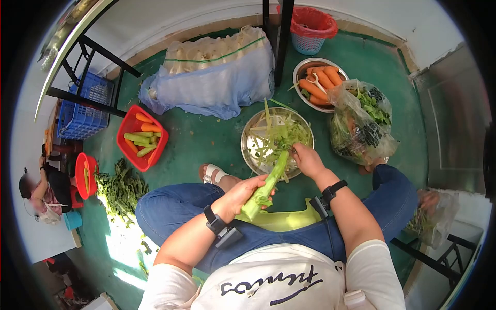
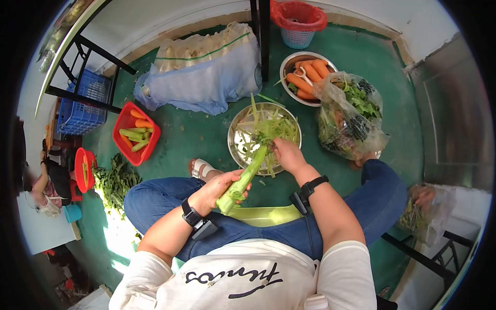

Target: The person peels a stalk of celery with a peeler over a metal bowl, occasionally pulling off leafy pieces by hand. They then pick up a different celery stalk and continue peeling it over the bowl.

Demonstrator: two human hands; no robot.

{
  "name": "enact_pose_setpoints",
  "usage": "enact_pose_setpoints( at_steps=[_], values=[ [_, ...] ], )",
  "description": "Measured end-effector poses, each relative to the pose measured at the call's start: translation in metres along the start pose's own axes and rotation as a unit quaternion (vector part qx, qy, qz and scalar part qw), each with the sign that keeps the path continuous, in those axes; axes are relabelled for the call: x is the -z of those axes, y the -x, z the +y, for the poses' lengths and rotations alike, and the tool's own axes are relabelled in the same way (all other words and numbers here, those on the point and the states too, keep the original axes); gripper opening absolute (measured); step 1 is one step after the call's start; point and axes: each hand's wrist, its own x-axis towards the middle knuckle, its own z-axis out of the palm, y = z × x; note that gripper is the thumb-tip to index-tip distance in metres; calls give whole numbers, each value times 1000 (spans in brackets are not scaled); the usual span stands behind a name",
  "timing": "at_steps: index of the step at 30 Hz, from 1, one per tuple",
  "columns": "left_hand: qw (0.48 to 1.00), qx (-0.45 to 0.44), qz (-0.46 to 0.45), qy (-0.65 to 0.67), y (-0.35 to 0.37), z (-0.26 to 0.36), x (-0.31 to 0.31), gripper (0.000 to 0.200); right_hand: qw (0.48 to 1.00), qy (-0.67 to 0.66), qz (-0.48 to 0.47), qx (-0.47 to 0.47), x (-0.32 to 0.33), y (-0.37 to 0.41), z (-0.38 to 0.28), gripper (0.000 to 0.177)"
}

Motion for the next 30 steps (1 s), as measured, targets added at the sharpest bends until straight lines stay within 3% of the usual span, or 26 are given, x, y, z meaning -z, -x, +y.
enact_pose_setpoints(
  at_steps=[7,14,17,21,22,23,24,27,30],
  values=[
    [1000,3,-28,11,6,6,-4,34,1000,12,-16,-12,-5,-6,20,13],
    [999,37,-19,29,18,11,-14,30,965,-29,-99,-241,-16,4,71,24],
    [999,24,-1,21,14,14,-11,30,961,-36,-81,-260,-14,0,65,24],
    [999,14,-18,-25,7,18,-9,31,972,-65,-41,-222,-4,-6,28,19],
    [1000,16,-15,-21,8,16,-12,31,991,-40,-41,-118,-3,-7,24,17],
    [992,-1,12,-128,8,15,-18,36,999,-15,-37,-11,-2,-9,21,16],
    [971,-17,40,-234,8,14,-21,43,999,-17,-38,-10,-2,-11,19,16],
    [959,-30,56,-275,6,7,-23,57,999,-5,-36,-6,-3,-9,23,15],
    [957,-15,59,-282,9,9,-24,58,997,46,-52,-31,-6,-9,45,14]
  ],
)
